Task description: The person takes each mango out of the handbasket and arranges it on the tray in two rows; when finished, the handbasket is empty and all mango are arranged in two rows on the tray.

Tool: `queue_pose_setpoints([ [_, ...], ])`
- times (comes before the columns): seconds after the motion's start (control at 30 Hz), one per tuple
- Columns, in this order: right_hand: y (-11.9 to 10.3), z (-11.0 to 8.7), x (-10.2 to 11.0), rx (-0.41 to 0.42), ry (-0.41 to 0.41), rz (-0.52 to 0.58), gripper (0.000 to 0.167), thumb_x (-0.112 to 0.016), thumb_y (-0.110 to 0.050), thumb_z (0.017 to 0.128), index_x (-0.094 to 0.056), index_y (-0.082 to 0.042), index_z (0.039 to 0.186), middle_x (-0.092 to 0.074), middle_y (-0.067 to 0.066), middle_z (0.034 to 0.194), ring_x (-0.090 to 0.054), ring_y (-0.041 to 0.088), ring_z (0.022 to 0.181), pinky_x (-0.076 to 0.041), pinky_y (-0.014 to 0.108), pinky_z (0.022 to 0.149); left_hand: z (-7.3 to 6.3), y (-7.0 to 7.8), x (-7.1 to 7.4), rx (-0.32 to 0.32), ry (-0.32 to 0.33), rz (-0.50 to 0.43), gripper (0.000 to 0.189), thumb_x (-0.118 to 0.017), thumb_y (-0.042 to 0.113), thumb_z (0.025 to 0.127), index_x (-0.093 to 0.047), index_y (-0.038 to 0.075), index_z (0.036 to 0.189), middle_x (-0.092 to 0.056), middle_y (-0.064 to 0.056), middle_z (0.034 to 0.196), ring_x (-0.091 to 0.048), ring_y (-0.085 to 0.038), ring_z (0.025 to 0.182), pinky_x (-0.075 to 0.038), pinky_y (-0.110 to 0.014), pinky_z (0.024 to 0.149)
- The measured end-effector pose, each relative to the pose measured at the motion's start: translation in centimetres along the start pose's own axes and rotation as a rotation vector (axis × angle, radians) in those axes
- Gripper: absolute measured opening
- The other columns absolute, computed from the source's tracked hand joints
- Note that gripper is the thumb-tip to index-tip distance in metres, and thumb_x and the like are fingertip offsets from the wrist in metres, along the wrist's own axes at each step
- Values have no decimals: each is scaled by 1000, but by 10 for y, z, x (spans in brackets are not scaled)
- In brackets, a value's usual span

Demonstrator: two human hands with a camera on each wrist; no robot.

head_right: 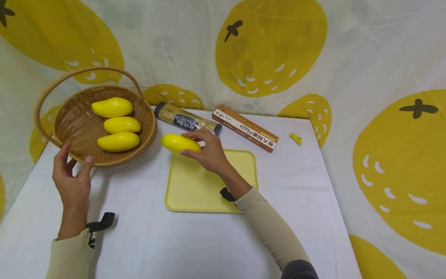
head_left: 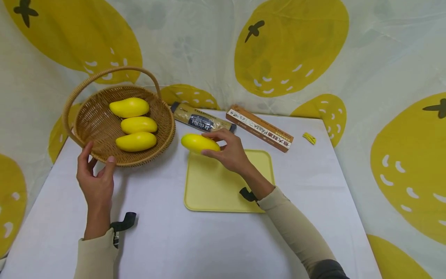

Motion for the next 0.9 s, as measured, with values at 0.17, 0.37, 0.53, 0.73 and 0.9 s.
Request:
queue_pose_setpoints([
  [0.17, 13, -1, -2, -63, -34, -62, 46, -90, -26, 86, -77, -22, 130, -71, -1, 126, -64, 19, 111, -63, 38, 94, 0, 0, 0, 13, 4, 19, 65, -73, 8, 98, -51, 25, 157, -45, 6, 164, -47, -28, 143, -54, -12, 94],
  [0.37, 24, 0, -6, -77, -51, -148, 46, -92, -22, 84, -78, -19, 127, -73, 0, 124, -66, 20, 114, -57, 39, 106, 0, 1, -1, 21, -2, 16, 65, -72, 8, 98, -50, 25, 157, -44, 7, 165, -46, -27, 144, -53, -12, 95],
  [0.53, 30, 0, -8, -73, -58, -282, 47, -94, -26, 82, -79, -22, 127, -71, -1, 122, -67, 21, 115, -56, 39, 102, 1, 0, -1, 21, -5, 15, 65, -72, 9, 99, -50, 25, 158, -43, 6, 165, -46, -26, 144, -54, -14, 96],
  [0.73, 35, -1, -10, -74, -83, -383, 50, -95, -31, 81, -79, -25, 127, -68, -2, 121, -64, 20, 113, -54, 38, 91, 1, 1, -1, 19, -2, 1, 65, -73, 9, 99, -50, 24, 158, -43, 5, 165, -45, -27, 144, -53, -14, 96],
  [0.9, 36, -2, -10, -72, -88, -405, 52, -95, -31, 80, -78, -26, 129, -69, -1, 124, -64, 22, 115, -53, 39, 92, -1, 5, -3, 18, -1, -33, 65, -72, 5, 98, -51, 21, 157, -43, 2, 165, -45, -28, 143, -53, -12, 94],
])
Point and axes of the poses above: each hand's wrist, its own z-axis towards the middle knuckle, its own x-axis out of the back of the hand, y = z × x, the point moved 2 cm from there along z, towards the middle knuckle
